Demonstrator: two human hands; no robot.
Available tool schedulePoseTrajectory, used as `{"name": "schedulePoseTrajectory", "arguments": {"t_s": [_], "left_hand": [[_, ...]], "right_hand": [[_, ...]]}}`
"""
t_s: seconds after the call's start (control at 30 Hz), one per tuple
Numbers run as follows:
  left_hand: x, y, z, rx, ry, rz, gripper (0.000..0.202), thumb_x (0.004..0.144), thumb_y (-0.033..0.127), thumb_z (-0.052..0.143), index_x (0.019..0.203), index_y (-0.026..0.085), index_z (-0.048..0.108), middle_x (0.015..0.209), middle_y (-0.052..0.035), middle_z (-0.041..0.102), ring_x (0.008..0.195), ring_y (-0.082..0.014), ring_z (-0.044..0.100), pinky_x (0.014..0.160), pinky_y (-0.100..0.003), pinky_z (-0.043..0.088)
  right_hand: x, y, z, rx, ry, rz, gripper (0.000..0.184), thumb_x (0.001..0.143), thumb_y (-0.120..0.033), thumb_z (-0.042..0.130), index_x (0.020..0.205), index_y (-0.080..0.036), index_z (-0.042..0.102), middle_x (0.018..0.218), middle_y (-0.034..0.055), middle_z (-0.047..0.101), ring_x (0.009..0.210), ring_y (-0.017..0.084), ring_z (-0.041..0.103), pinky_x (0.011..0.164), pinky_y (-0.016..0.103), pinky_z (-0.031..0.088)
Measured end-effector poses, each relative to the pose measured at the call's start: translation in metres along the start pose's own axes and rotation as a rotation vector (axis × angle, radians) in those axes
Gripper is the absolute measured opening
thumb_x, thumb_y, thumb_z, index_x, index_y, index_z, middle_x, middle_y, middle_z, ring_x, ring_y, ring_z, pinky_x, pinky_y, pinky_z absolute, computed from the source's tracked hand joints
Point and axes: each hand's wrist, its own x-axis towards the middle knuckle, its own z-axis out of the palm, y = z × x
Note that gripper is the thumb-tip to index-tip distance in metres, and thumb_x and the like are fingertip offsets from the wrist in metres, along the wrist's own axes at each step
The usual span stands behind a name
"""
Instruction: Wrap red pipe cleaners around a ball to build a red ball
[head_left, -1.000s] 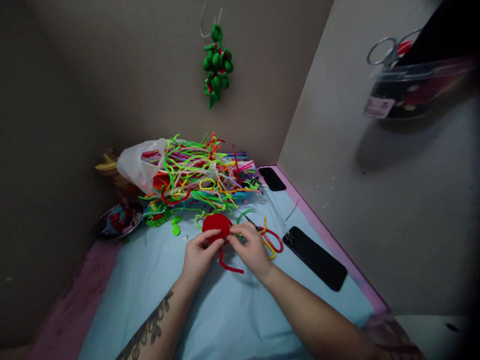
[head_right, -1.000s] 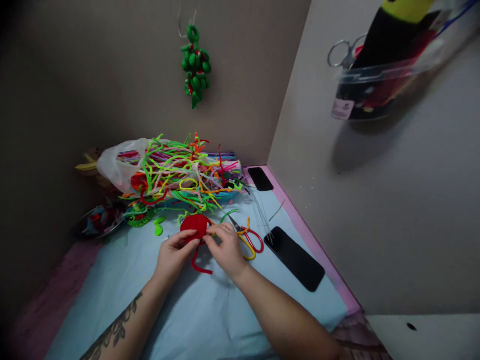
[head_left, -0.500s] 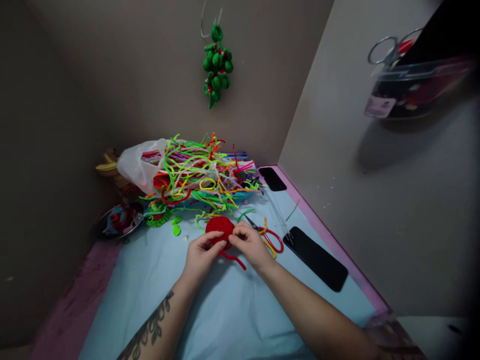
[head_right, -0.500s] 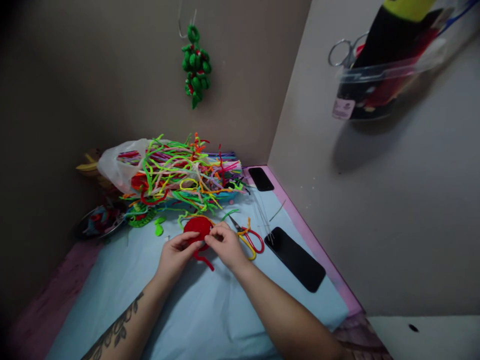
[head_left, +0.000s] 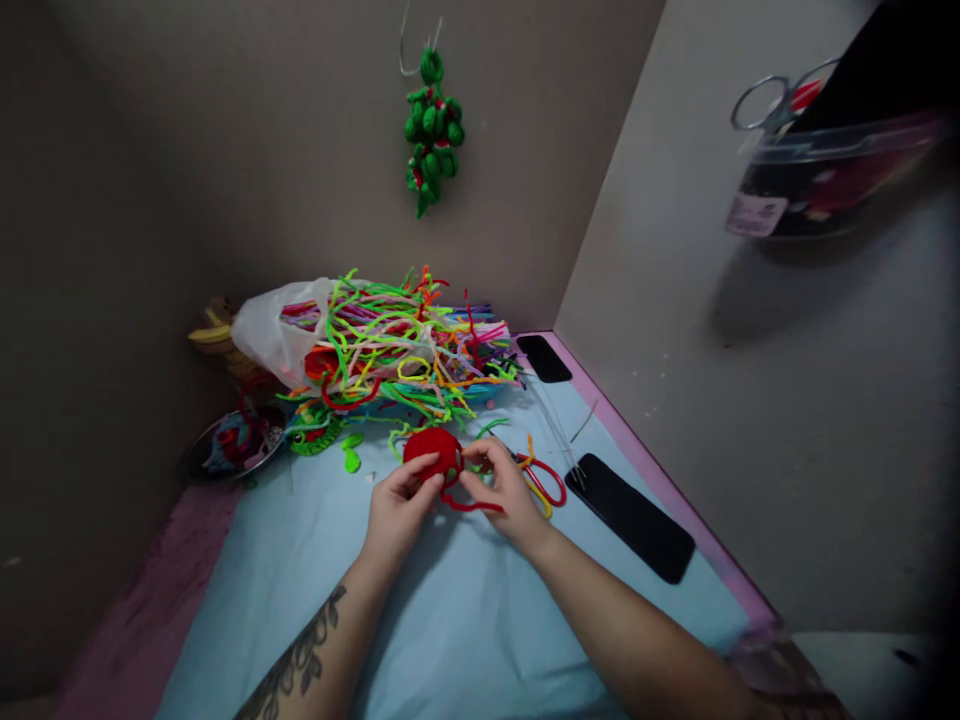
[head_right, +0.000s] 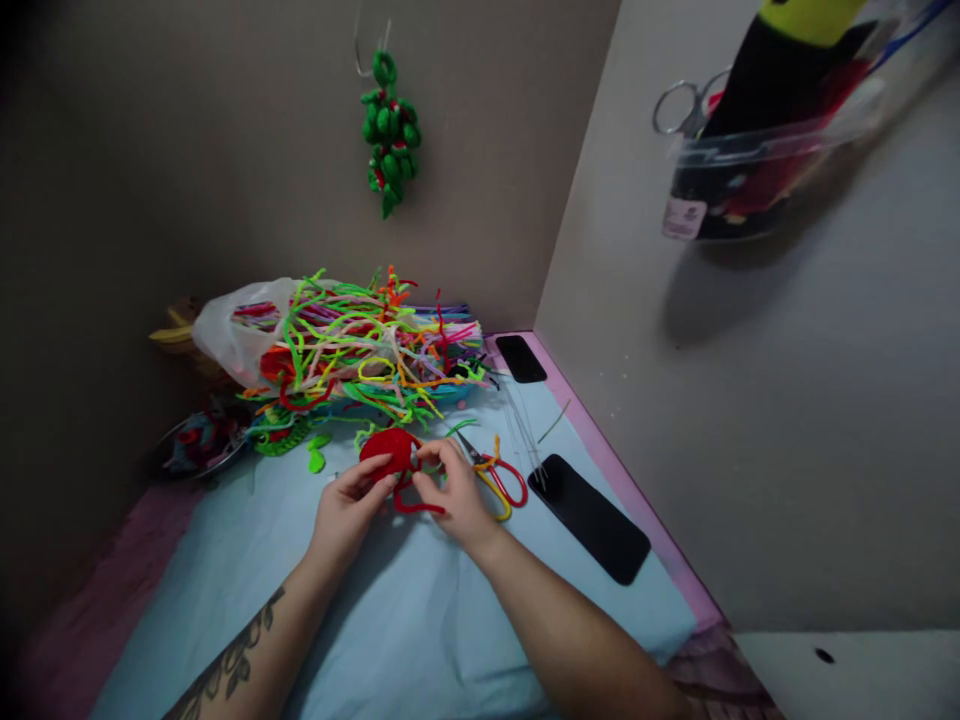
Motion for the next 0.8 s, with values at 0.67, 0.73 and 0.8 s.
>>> {"name": "schedulePoseTrajectory", "arguments": {"t_s": [0.67,0.73,0.8], "left_hand": [[0.009,-0.005,-0.006,0.07,0.195,-0.003,0.038,0.07,0.037,0.069,0.101,0.015,0.069,0.087,-0.0072,0.072,0.068,-0.0149,0.063,0.057,-0.023,0.049],[0.009,-0.005,-0.006,0.001,0.177,-0.022,0.042,0.068,0.038,0.072,0.103,0.014,0.068,0.085,-0.0066,0.071,0.063,-0.0133,0.06,0.052,-0.021,0.046],[0.009,-0.003,-0.005,-0.059,0.154,-0.045,0.045,0.066,0.038,0.074,0.104,0.014,0.067,0.083,-0.0058,0.071,0.061,-0.0118,0.058,0.05,-0.02,0.045]], "right_hand": [[0.018,-0.001,-0.034,0.72,0.15,0.213,0.024,0.077,-0.048,0.057,0.075,-0.026,0.05,0.054,-0.0037,0.037,0.05,0.014,0.038,0.053,0.031,0.035],[0.02,0.001,-0.036,0.638,0.152,0.234,0.024,0.075,-0.043,0.058,0.093,-0.027,0.052,0.059,-0.003,0.042,0.054,0.015,0.041,0.055,0.031,0.036],[0.019,0.001,-0.031,0.548,0.074,0.246,0.043,0.073,-0.036,0.06,0.113,-0.027,0.047,0.065,-0.0023,0.047,0.057,0.015,0.045,0.056,0.029,0.038]]}}
